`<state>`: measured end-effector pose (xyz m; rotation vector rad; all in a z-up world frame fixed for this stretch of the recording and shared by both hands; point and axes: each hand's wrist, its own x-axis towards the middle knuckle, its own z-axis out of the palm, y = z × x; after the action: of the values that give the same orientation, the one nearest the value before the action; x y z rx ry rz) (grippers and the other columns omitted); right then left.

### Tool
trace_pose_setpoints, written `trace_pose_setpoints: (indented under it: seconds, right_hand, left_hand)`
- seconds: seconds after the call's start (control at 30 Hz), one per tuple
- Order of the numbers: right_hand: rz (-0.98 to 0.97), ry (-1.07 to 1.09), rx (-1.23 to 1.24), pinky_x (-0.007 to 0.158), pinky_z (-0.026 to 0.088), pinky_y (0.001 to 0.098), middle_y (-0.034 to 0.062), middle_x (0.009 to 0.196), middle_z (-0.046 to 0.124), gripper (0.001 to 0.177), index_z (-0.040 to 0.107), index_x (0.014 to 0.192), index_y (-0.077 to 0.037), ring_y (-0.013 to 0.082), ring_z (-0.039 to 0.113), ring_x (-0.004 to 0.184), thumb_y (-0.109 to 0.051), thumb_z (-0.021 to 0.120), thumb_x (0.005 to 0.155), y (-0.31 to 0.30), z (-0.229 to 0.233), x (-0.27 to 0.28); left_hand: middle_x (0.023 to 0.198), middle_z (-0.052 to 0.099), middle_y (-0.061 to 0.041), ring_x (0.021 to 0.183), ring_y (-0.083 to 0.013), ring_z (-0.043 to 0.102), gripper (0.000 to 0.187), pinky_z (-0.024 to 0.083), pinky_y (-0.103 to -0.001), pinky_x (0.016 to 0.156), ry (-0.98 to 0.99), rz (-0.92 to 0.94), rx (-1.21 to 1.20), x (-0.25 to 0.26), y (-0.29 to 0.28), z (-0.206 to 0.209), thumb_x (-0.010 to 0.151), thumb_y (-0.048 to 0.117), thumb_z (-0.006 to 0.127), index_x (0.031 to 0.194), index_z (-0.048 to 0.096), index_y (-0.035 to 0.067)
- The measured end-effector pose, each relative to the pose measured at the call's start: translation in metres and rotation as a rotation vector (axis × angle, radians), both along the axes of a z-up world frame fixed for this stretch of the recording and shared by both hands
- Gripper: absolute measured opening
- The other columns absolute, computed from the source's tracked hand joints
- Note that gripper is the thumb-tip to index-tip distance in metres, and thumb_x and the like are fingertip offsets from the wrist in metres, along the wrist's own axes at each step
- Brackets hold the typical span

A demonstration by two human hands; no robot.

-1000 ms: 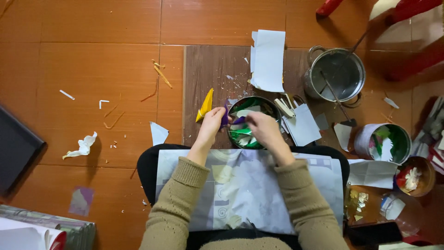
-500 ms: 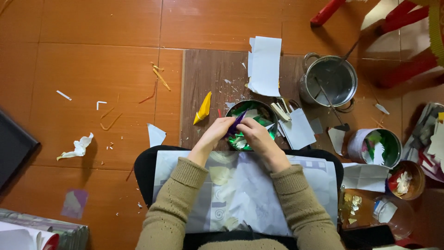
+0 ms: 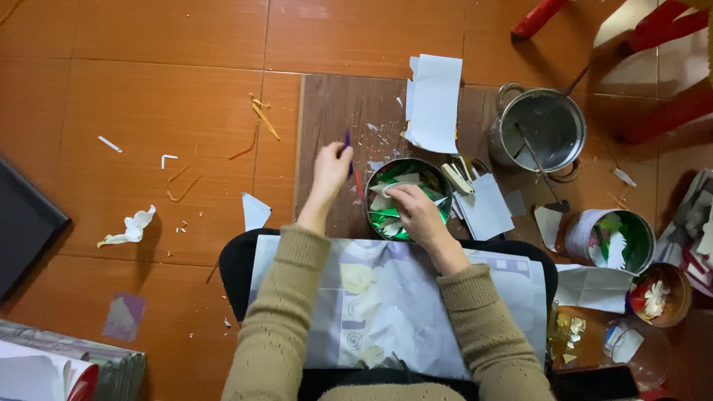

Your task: Manually assemble and glue colorful paper shapes to create decorative structures.

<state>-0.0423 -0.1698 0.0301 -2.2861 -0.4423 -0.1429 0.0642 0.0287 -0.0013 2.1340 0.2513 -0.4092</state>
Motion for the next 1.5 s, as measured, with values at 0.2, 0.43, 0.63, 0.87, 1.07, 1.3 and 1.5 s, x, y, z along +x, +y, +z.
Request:
trace_pose_setpoints:
  seconds: [0.2,0.43,0.63,0.87,1.07,1.3,1.5]
  right_hand:
    - [-0.025,0.09,-0.166,0.082,0.053,0.0384,0.0055,0.098,0.064,0.019,0.064,0.112,-0.016,0.0273,0.064,0.096,-0.015,0.055,0.095,-0.006,-0.004,0.004]
    - [-0.002,0.119,-0.263,0.077,0.053,0.0401,0.0077,0.094,0.064,0.014,0.063,0.106,-0.013,0.0286,0.064,0.092,-0.017,0.055,0.095,-0.006,-0.015,0.002]
    - [0.005,0.188,-0.318,0.077,0.053,0.0406,0.0074,0.093,0.062,0.015,0.062,0.106,-0.016,0.0284,0.063,0.093,-0.021,0.053,0.095,-0.004,-0.021,0.003]
    - [-0.213,0.28,-0.409,0.077,0.053,0.0366,0.0035,0.089,0.06,0.015,0.064,0.104,-0.021,0.0243,0.063,0.091,-0.028,0.054,0.095,-0.021,-0.038,0.005]
    - [-0.04,0.384,-0.224,0.084,0.056,0.046,0.0117,0.12,0.057,0.031,0.065,0.112,-0.017,0.0372,0.063,0.105,-0.006,0.057,0.085,0.001,-0.029,0.008]
    - [0.05,0.465,-0.087,0.094,0.051,0.0494,0.0165,0.138,0.05,0.052,0.056,0.131,-0.009,0.0422,0.057,0.117,0.005,0.051,0.081,0.001,-0.02,0.011]
    - [0.102,0.322,0.18,0.091,0.051,0.0451,0.0101,0.121,0.066,0.031,0.068,0.116,-0.012,0.0342,0.06,0.115,0.0,0.051,0.094,-0.017,0.026,0.0]
  left_hand:
    - [0.095,0.073,-0.004,0.1,-0.0272,0.068,0.029,0.055,-0.043,0.084,-0.005,0.012,0.124,0.033,0.013,-0.051,0.082,0.034,0.068,0.105,0.074,0.018]
    - [0.1,0.072,-0.006,0.107,-0.0317,0.062,0.028,0.048,-0.052,0.095,-0.163,-0.259,0.353,0.052,0.001,-0.06,0.087,0.033,0.067,0.11,0.073,0.018]
    - [0.106,0.071,-0.003,0.113,-0.0287,0.057,0.032,0.039,-0.056,0.103,-0.081,-0.394,0.455,0.054,0.015,-0.094,0.087,0.037,0.069,0.114,0.071,0.021]
    - [0.112,0.051,-0.006,0.111,-0.0324,0.052,0.021,0.051,-0.053,0.09,-0.056,-0.314,0.518,0.048,0.014,-0.094,0.084,0.025,0.071,0.104,0.073,0.023]
    - [0.117,0.048,-0.015,0.11,-0.0386,0.056,0.043,0.056,-0.05,0.088,-0.136,-0.304,0.498,0.038,0.006,-0.055,0.078,0.005,0.075,0.118,0.062,0.01]
    - [0.101,0.059,-0.019,0.098,-0.0425,0.061,0.025,0.051,-0.049,0.084,-0.465,-0.311,0.129,-0.004,-0.017,0.01,0.085,0.012,0.067,0.11,0.064,0.007]
    - [0.094,0.072,-0.014,0.085,-0.023,0.069,0.039,0.057,-0.036,0.074,0.141,-0.221,-0.451,-0.052,-0.025,0.027,0.094,0.04,0.062,0.115,0.065,0.007]
